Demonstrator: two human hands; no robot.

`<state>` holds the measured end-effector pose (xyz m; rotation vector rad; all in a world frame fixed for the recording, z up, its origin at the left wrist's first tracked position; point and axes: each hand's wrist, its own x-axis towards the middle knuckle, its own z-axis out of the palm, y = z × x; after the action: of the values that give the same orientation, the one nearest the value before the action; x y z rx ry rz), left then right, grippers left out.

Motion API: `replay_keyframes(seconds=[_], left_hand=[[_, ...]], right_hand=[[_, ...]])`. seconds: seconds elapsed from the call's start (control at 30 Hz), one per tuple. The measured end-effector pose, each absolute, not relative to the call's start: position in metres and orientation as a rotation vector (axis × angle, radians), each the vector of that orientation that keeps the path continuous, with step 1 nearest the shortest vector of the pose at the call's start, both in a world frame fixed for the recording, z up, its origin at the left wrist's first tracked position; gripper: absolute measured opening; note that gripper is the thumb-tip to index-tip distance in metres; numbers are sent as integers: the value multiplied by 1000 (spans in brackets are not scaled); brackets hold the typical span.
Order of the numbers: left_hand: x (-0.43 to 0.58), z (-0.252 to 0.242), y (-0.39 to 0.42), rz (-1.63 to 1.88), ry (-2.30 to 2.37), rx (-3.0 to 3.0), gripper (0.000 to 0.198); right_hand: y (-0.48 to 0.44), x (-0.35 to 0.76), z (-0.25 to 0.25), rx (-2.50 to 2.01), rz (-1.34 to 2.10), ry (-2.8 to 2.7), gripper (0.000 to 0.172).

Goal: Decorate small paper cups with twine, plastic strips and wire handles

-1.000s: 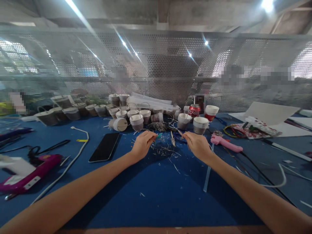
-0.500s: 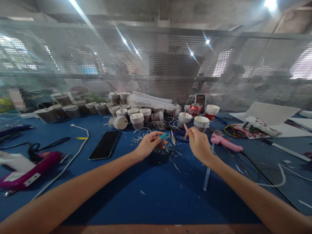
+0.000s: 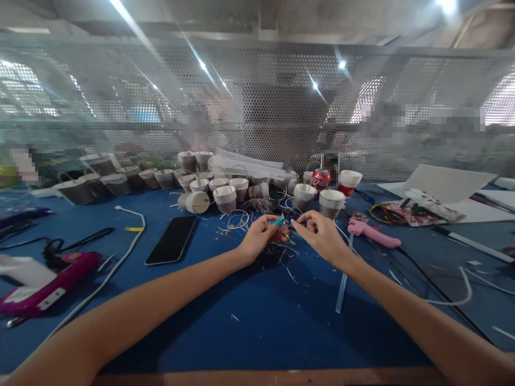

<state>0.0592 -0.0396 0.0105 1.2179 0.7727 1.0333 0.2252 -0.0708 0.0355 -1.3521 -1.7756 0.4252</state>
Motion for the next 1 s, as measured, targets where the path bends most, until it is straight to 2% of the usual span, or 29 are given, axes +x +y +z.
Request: replay_keyframes(seconds=[0.2, 0.47, 0.67, 0.87, 1.0], left_hand=[[59, 12, -44, 1043, 755, 1250, 21], [55, 7, -33, 1144, 805, 1006, 16], [50, 6, -29, 1262, 844, 965, 31], [49, 9, -34, 1235, 845, 1089, 40], [50, 7, -33, 1188, 812, 1137, 36]], right_hand=[[-62, 225, 24, -1282, 607, -1763, 28], [-59, 230, 22, -1282, 474, -1733, 20], [-62, 241, 28, -1336, 293, -1794, 33], [-59, 242, 23, -1315, 292, -1794, 26], [-62, 240, 23, -1320, 423, -1802, 29]])
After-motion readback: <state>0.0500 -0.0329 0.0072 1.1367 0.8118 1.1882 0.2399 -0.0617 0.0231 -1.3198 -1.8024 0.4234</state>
